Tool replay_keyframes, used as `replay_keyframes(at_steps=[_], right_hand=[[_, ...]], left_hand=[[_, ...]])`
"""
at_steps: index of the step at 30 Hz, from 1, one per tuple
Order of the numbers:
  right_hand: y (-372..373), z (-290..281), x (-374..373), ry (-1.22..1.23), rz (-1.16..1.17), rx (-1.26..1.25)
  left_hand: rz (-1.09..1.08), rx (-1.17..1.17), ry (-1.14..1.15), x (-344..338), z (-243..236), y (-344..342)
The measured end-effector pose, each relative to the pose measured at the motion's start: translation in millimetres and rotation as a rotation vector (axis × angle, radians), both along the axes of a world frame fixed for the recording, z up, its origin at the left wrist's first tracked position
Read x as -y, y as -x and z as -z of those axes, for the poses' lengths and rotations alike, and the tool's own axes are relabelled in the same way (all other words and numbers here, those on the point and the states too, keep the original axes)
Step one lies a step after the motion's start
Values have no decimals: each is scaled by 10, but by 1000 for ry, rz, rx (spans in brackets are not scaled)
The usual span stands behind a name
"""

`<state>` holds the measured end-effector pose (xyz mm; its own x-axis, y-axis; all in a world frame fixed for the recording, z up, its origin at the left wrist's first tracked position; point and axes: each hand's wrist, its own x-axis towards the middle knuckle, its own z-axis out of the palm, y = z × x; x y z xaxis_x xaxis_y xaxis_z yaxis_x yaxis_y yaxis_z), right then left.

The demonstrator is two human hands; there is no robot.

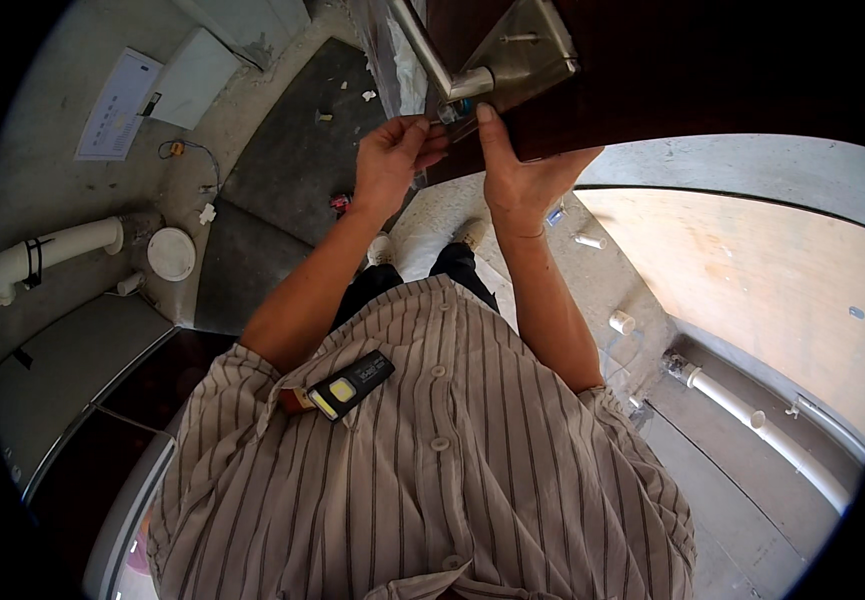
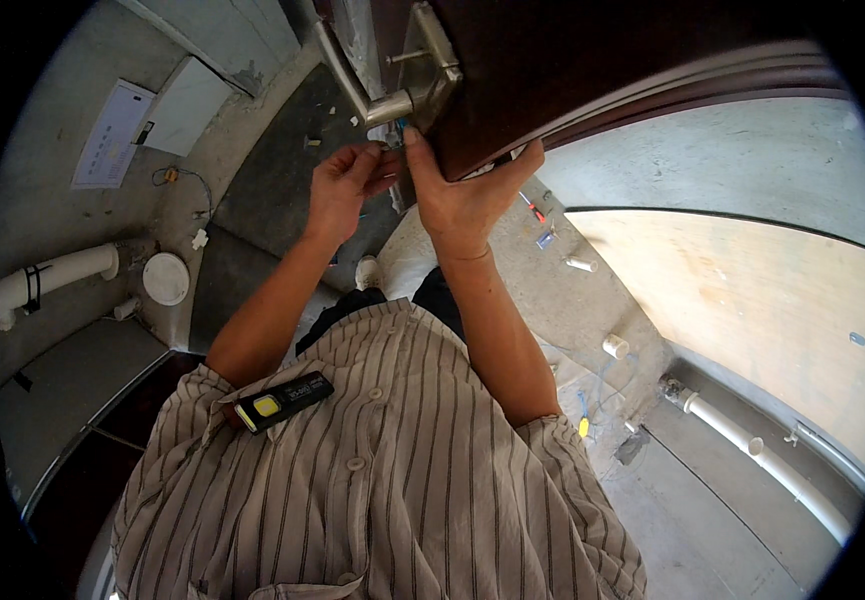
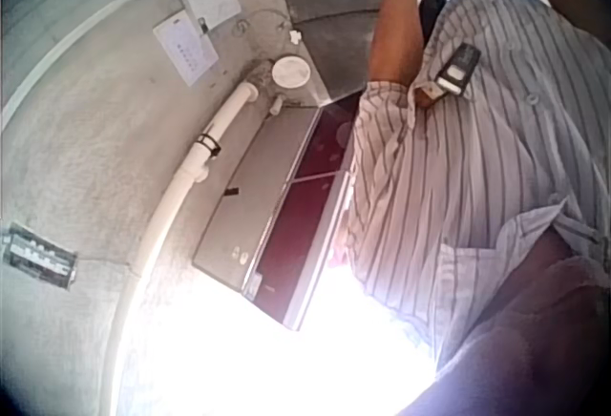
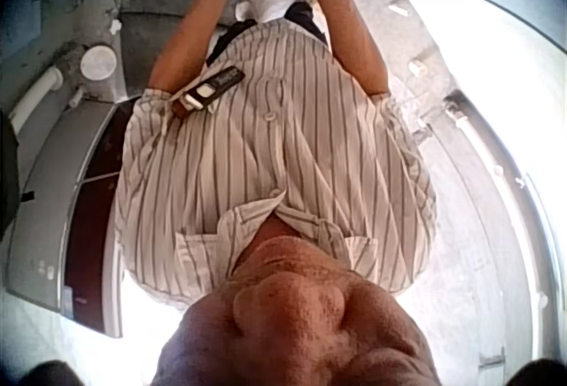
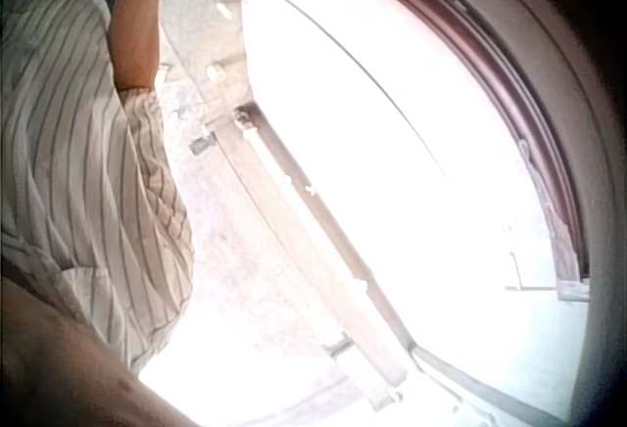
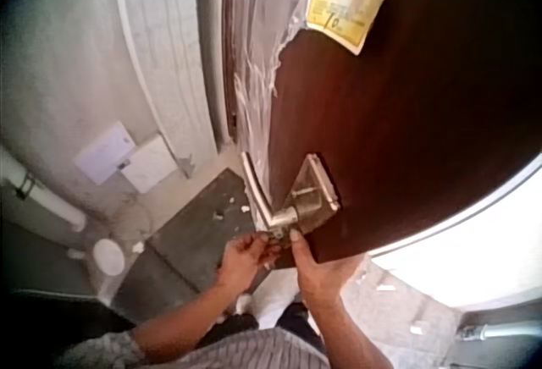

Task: The person installs a door handle on a wooden door using a cordless drill and a screwdriver. They align the handle mechanism, secure it with screws, and test the handle's operation by turning it and inserting a key into the lock.

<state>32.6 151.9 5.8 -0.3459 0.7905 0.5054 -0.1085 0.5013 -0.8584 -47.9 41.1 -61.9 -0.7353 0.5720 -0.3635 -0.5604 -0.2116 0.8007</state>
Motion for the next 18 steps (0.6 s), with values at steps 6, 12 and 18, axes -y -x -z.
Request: replay_keyframes(at_steps=[6,12,18], right_hand=[[-10,-15,0,-18,20,40],[-13,-23,-9,-36,23,60],[-16,-34,-3,-30,6,38]], left_hand=[[-7,37,0,-5,32,20],[4,38,-9,-27,64,34],[-19,36,-21,-36,83,-3]])
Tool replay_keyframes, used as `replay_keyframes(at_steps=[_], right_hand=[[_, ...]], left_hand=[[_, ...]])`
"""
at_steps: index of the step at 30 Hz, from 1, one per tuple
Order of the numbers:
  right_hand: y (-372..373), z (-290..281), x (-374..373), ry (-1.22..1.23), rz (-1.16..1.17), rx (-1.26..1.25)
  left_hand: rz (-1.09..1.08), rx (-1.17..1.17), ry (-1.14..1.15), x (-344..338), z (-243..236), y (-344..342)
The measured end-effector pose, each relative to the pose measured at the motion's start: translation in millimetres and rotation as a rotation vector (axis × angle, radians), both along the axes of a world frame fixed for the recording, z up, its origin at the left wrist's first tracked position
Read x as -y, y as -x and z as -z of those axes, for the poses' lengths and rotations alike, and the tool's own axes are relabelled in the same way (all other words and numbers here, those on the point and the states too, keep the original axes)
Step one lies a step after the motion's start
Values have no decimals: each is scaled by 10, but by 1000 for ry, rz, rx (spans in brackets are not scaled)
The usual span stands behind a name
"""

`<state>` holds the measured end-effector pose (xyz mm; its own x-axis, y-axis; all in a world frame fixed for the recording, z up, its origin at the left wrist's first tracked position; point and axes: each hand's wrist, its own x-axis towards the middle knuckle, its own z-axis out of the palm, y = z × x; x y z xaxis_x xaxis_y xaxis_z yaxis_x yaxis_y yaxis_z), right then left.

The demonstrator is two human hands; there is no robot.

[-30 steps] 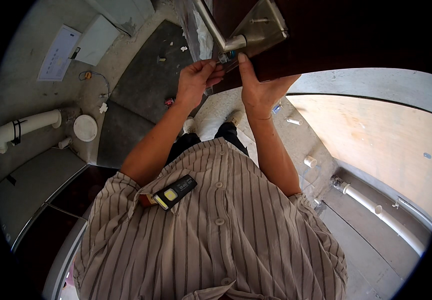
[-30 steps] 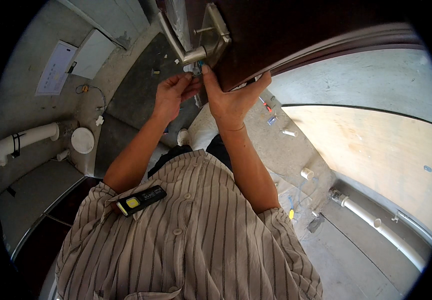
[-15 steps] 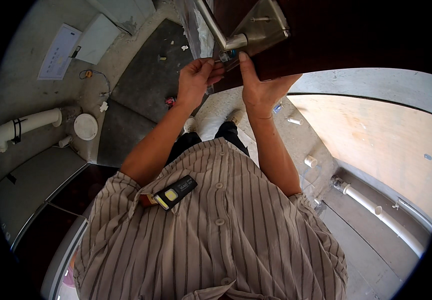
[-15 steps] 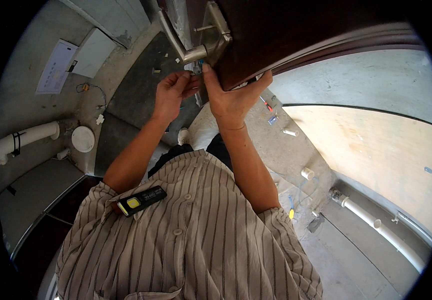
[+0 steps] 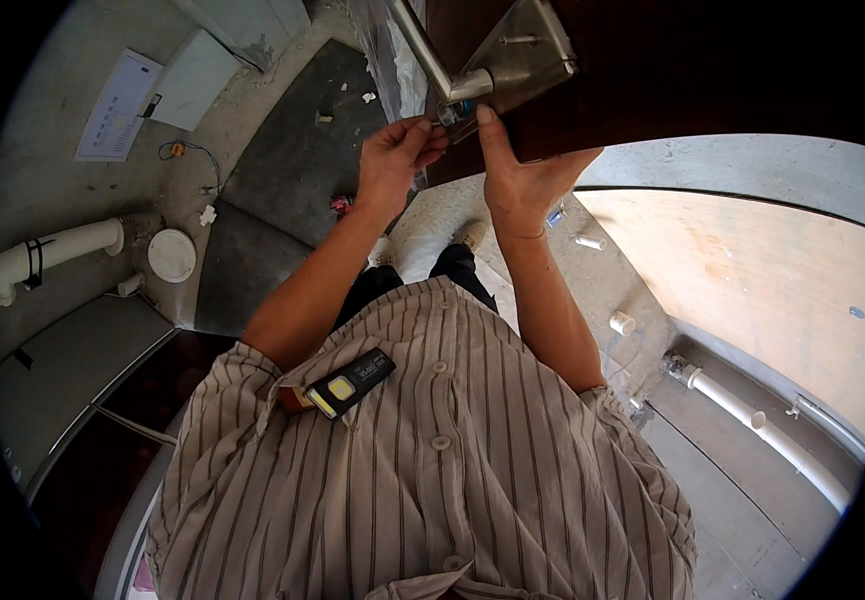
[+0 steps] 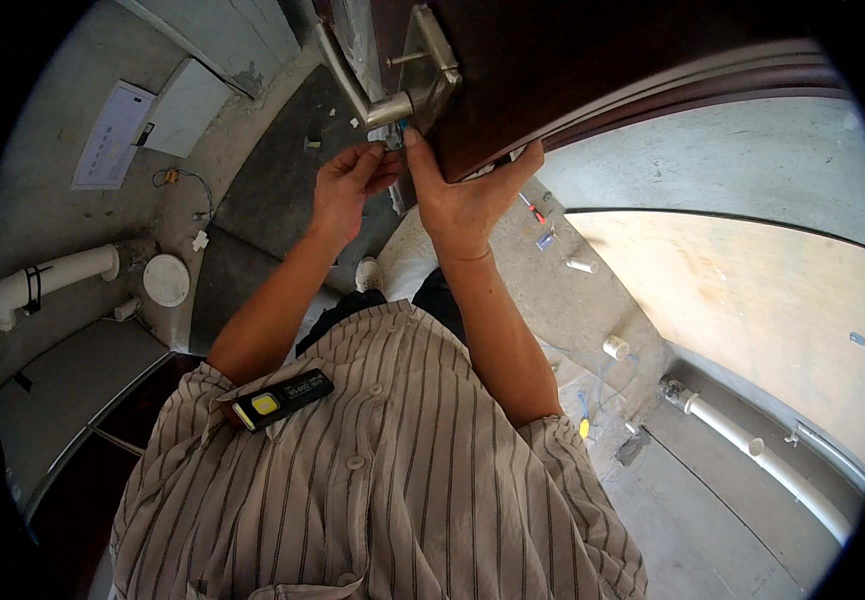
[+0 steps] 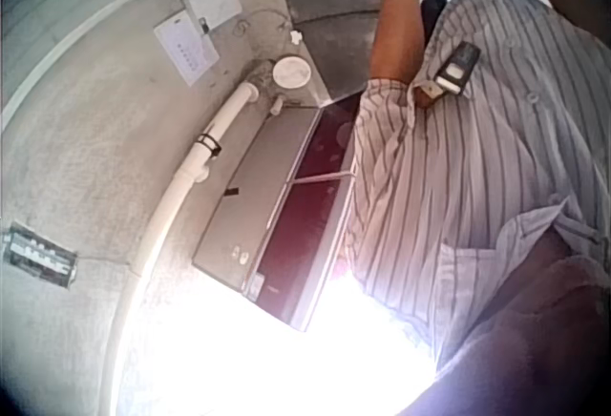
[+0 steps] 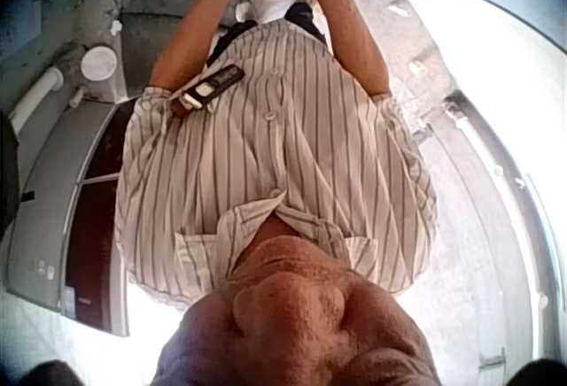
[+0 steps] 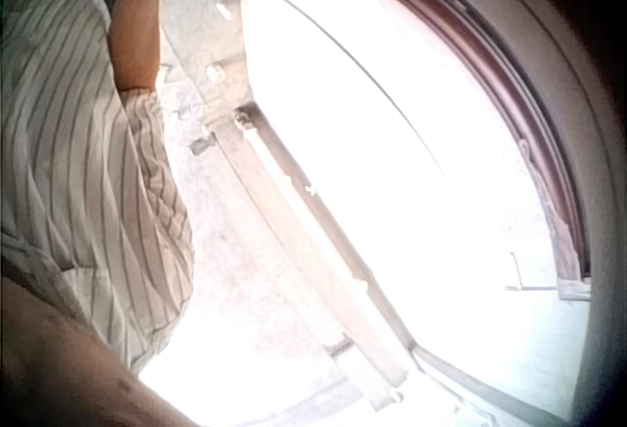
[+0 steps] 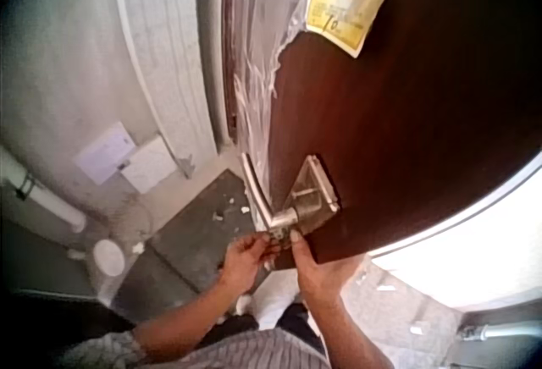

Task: The person installs a door handle on a wooden door using a cordless drill and a screwdriver. They align the handle mechanism, secure it with screws, and test the handle's operation by turning it and inserting a key into the lock.

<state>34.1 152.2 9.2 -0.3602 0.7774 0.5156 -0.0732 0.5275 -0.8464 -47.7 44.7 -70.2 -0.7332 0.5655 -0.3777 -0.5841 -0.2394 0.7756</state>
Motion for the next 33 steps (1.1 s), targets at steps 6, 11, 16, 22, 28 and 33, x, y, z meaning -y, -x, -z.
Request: replay_keyframes(at_steps=[6,11,16,22,28,33], right_hand=[[2,9,-16,-20,20,14],[10,29,-15,13,5,-23],[19,56,-21,34,-21,-53],[4,47,-10,47,-6,-8],[7,-11,11,4,7,16],[13,-15,7,6,10,2]], left_hand=[[-15,14,-1,4,-16,-9],[9,-8,12,-3,-25,6],[14,-26,14,-10,-4,-3],[8,-27,11,-11,-15,-8],[-15,-11,29,-3,-70,-7],[-24,18,45,-3,-77,-10]])
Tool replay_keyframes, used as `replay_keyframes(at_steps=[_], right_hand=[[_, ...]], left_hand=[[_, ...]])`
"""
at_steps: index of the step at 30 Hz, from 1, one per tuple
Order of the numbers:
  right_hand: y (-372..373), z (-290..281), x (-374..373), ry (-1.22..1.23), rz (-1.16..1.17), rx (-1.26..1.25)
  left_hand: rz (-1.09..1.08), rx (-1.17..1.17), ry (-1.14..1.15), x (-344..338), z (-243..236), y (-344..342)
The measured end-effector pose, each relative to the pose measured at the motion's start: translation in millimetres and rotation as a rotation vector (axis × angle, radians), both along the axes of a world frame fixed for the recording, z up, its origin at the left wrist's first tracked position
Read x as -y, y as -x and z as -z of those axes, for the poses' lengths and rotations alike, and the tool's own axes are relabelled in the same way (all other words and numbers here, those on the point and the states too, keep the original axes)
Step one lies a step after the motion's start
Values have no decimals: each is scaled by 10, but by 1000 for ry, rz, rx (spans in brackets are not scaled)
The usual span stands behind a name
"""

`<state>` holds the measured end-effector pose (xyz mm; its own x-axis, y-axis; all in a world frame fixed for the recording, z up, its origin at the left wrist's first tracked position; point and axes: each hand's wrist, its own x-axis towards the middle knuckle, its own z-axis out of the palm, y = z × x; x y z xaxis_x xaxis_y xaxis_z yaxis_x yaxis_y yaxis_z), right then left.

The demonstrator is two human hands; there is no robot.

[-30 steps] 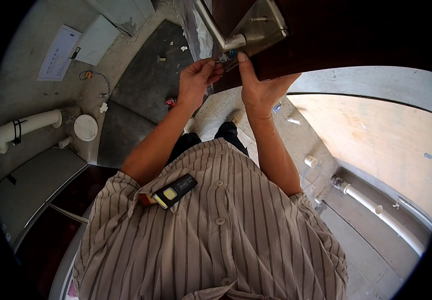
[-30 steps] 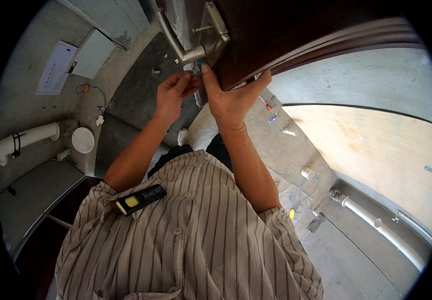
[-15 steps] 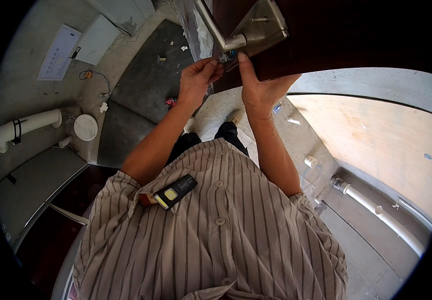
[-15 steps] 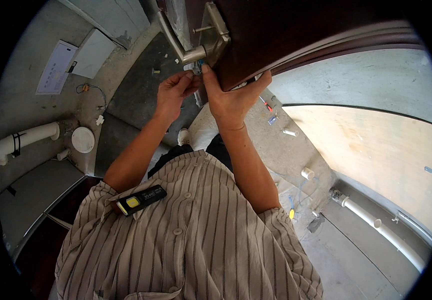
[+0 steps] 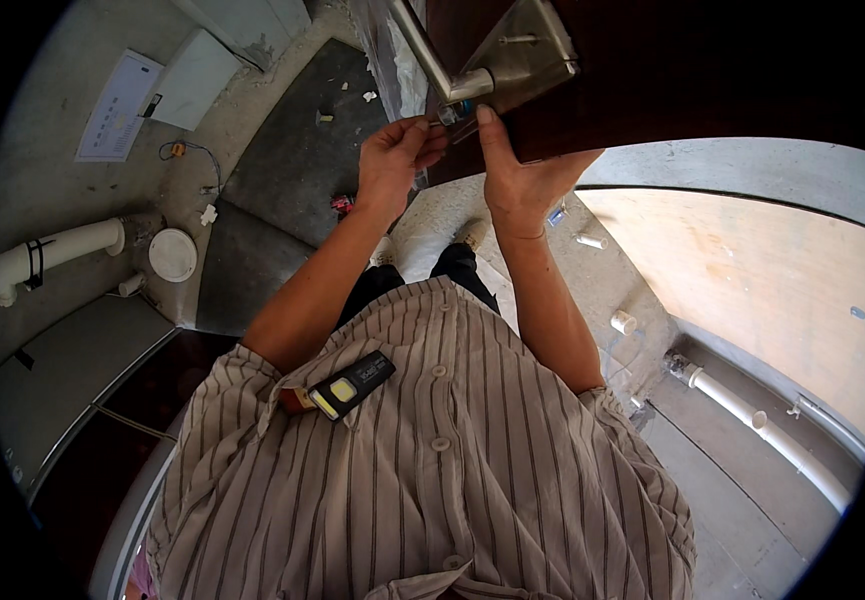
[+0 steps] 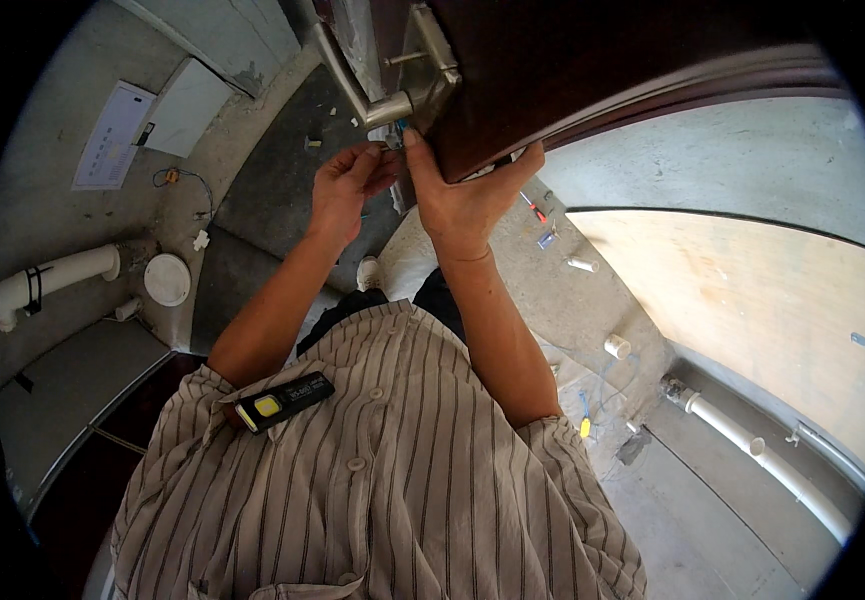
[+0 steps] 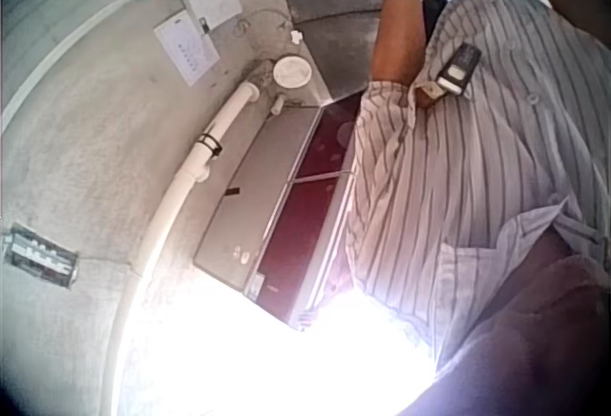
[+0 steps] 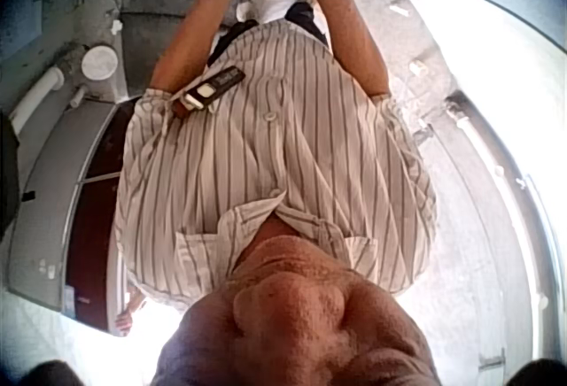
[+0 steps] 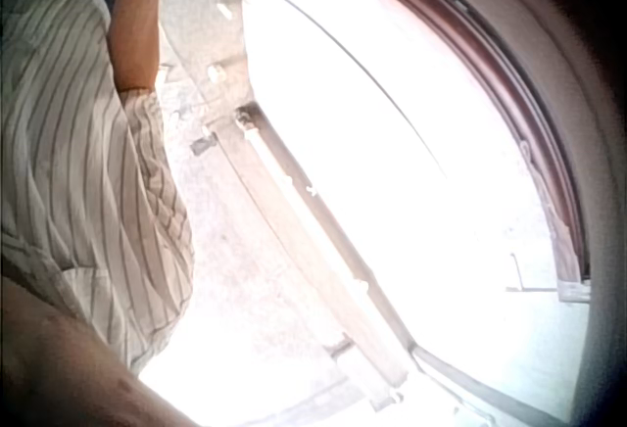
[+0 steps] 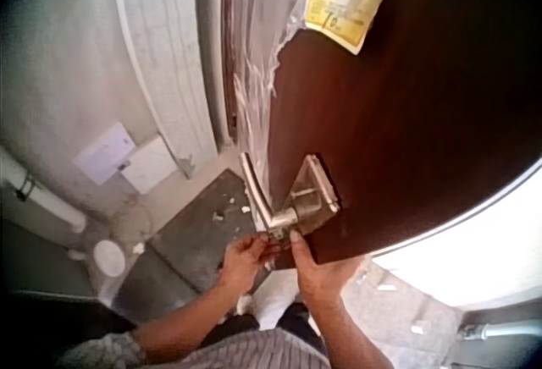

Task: The person installs a door handle on a wooden door using a cordless drill and a screwdriver. They align the handle mechanism, secure it with screws, and test the handle's operation by turning it and inserting a key into the lock.

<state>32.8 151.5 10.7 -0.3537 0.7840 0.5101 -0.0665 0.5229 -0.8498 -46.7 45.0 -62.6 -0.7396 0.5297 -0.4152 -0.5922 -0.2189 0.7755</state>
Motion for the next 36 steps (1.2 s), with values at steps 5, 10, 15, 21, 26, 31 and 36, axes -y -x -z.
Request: replay_keyframes(at_steps=[5,10,15,21,26,31,36], right_hand=[[5,25,-18,29,-25,-46],[-8,-20,19,15,-10,-1],[-36,-80,56,85,-43,28],[-32,-44,31,50,-34,44],[-13,-36,9,-53,18,51],[-16,-88,27,-31,13,56],[-25,-87,24,37,-35,40]], left_hand=[[4,66,-54,4,50,-1],[18,135,-96,-2,98,2],[62,80,-43,-26,92,46],[103,82,0,-31,47,123],[76,-43,16,-32,29,78],[33,11,-45,-32,42,42],[38,43,-78,-27,54,46]])
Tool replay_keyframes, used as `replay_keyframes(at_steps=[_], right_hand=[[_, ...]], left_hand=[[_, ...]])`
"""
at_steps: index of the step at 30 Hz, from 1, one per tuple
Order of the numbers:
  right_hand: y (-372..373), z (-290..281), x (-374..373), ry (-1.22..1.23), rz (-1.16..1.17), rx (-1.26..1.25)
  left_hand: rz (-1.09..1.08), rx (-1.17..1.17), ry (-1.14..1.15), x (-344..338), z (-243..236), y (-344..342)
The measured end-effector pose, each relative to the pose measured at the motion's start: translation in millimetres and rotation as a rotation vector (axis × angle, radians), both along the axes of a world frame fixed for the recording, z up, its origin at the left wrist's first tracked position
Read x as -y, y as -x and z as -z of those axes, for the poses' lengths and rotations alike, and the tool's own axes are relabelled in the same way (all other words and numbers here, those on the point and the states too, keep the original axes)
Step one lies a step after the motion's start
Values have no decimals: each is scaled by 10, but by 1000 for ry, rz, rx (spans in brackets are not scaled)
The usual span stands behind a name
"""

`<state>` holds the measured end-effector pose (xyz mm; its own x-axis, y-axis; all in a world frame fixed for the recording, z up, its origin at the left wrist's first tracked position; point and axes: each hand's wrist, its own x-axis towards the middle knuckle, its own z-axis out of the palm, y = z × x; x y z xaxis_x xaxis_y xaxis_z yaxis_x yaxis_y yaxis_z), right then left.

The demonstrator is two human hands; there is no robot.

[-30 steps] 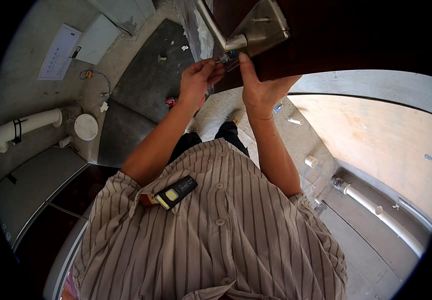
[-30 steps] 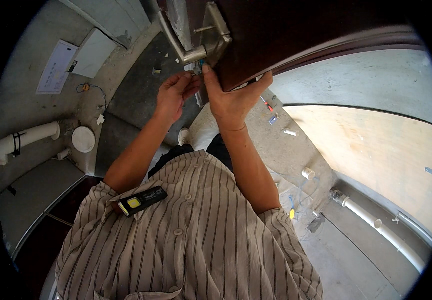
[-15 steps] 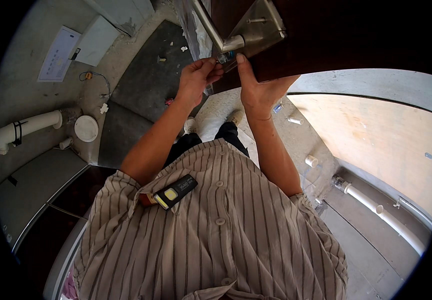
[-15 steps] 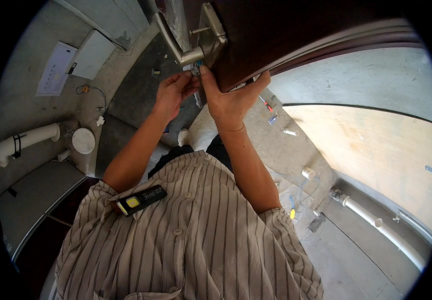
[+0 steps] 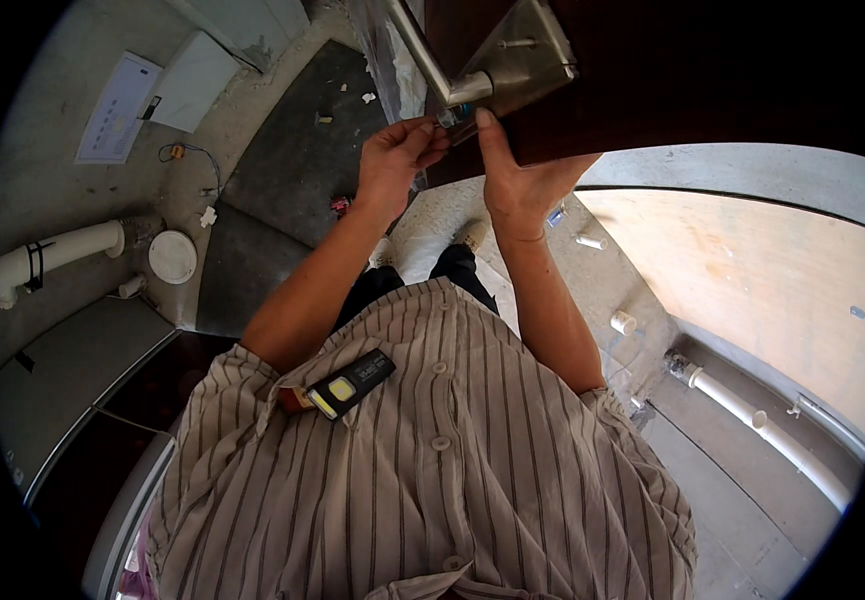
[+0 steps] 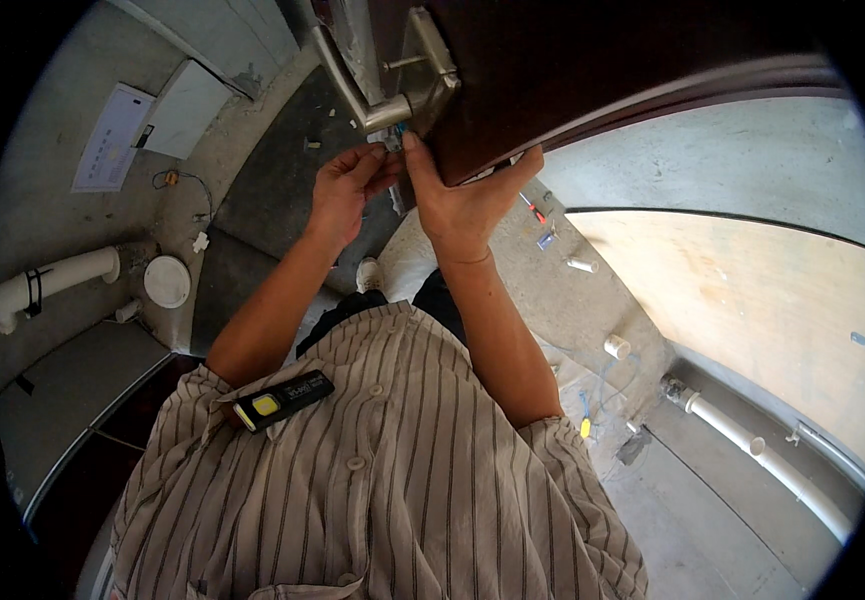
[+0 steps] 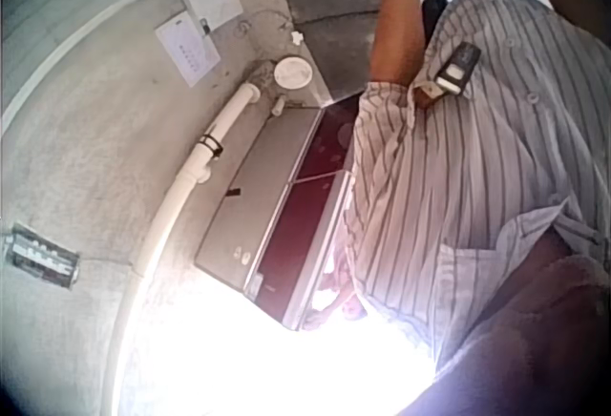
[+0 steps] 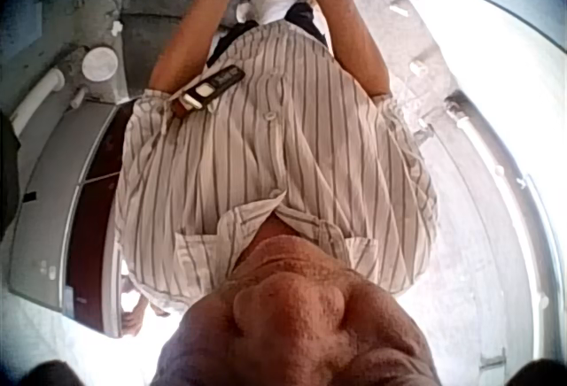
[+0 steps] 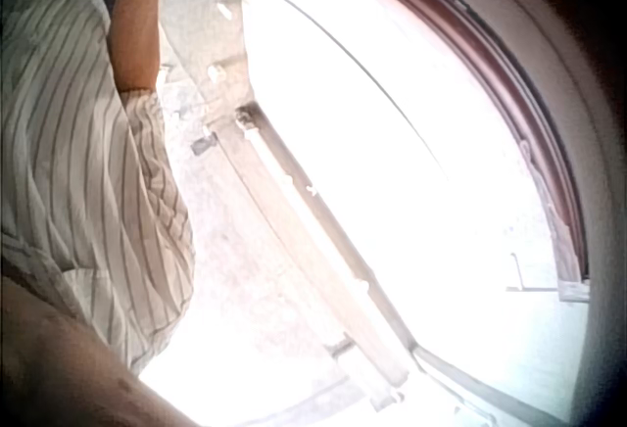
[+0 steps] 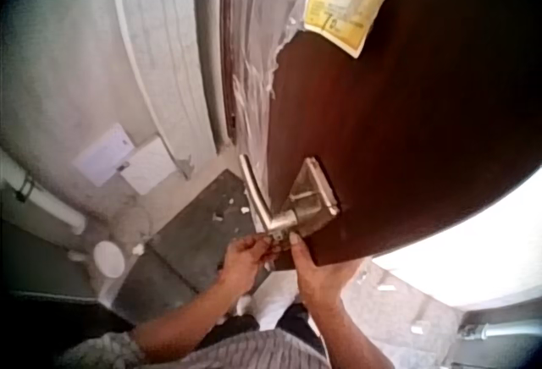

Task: The person installs a door handle on a wooden door using a cordless drill and a screwdriver. They align the handle mechanism, secure it with screws, and test the handle's operation by turning it and inserting a key into the lock.

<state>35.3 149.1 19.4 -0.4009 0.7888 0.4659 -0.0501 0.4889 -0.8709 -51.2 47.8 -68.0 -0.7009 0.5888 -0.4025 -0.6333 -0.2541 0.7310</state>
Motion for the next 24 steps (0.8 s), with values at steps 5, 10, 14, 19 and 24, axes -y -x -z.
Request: replay_keyframes(at_steps=[5,10,14,19,24], right_hand=[[34,51,-31,-62,29,-44],[6,32,-21,-70,35,0],[-17,2,8,-19,-12,33],[-8,-1,7,-8,-12,19],[-5,19,-13,-49,6,30]], left_hand=[[4,0,19,11,-20,2],[8,8,65,11,-66,21],[20,-2,83,18,-103,38],[39,8,86,23,-94,57],[23,18,82,11,-49,49]])
